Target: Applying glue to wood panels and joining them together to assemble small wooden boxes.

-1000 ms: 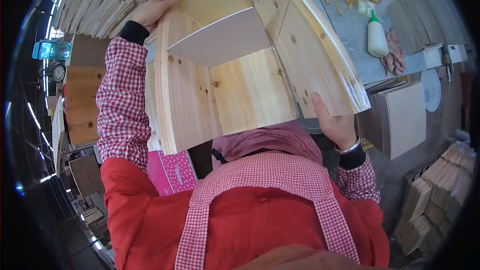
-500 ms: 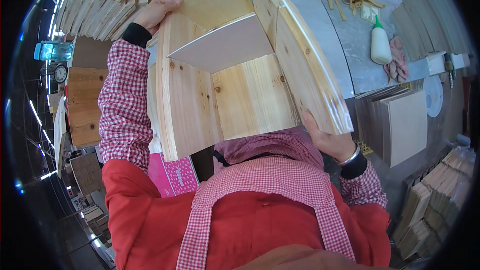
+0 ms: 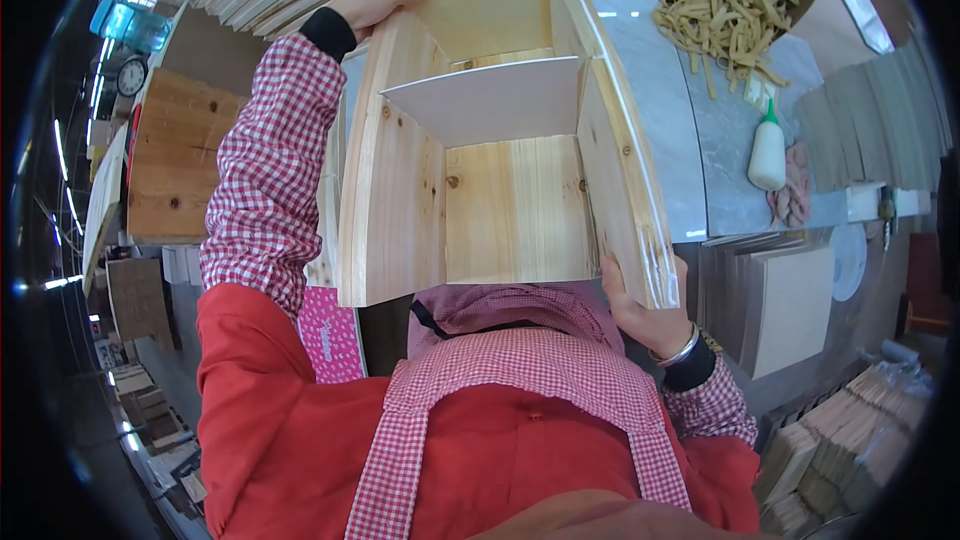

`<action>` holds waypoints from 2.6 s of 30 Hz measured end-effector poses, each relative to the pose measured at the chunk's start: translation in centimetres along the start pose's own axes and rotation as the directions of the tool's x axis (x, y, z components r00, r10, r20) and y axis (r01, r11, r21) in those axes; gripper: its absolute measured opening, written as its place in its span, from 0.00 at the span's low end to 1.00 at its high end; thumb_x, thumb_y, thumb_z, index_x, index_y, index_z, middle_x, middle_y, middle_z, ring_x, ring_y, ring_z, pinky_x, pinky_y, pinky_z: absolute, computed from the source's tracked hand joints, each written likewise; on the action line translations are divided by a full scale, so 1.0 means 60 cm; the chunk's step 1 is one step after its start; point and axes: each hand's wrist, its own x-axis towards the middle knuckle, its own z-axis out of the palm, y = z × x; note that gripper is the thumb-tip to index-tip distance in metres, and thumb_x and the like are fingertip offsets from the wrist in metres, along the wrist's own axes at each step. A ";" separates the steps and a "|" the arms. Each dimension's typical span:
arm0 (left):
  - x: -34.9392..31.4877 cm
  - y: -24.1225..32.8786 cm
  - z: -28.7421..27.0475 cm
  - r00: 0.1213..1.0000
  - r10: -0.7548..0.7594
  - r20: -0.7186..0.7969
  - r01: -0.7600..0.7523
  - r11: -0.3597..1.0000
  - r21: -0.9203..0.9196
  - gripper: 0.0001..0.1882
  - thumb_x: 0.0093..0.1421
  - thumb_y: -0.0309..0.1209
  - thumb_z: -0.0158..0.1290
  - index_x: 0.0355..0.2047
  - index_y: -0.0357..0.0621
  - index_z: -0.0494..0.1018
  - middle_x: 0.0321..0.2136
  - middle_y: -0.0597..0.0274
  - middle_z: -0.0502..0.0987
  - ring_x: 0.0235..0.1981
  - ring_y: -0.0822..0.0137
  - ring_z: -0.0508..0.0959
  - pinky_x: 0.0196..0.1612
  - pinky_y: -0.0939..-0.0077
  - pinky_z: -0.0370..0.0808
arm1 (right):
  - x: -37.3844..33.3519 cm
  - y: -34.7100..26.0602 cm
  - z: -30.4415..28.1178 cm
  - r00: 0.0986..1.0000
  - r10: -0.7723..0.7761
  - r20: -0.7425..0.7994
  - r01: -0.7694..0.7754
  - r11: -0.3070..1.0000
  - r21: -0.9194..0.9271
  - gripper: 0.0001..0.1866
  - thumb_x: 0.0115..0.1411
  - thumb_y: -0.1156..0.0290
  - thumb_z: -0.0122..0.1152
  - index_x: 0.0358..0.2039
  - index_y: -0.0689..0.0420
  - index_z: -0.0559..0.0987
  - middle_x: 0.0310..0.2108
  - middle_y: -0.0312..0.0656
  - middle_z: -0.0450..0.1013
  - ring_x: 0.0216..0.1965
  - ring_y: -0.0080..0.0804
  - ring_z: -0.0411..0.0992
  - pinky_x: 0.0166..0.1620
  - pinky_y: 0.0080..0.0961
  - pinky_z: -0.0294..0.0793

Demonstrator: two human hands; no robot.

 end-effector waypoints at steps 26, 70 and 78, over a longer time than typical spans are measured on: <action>-0.135 -0.029 0.107 0.925 0.363 -0.111 -0.363 0.763 -0.535 0.24 0.64 0.37 0.52 0.57 0.40 0.66 0.51 0.58 0.71 0.49 0.68 0.73 0.49 0.76 0.72 | 0.097 0.000 -0.124 0.986 0.036 0.163 -0.022 0.996 -0.090 0.27 0.64 0.72 0.51 0.62 0.64 0.60 0.55 0.49 0.69 0.50 0.31 0.71 0.53 0.28 0.70; -0.185 0.044 0.118 0.964 0.265 -0.016 -0.245 0.909 0.337 0.11 0.57 0.33 0.53 0.31 0.37 0.78 0.22 0.62 0.77 0.26 0.72 0.75 0.31 0.74 0.70 | 0.283 -0.019 -0.037 0.993 -0.013 0.116 0.000 0.994 0.108 0.20 0.67 0.63 0.39 0.29 0.66 0.72 0.22 0.42 0.68 0.25 0.29 0.64 0.33 0.28 0.64; -0.162 -0.041 0.112 0.915 0.328 -0.236 -0.402 0.802 -0.442 0.23 0.63 0.41 0.49 0.53 0.38 0.66 0.43 0.57 0.72 0.45 0.69 0.71 0.45 0.74 0.71 | 0.235 0.096 -0.016 0.950 0.313 -0.015 -0.266 0.831 0.489 0.18 0.69 0.59 0.40 0.44 0.60 0.70 0.36 0.41 0.71 0.35 0.31 0.69 0.39 0.29 0.71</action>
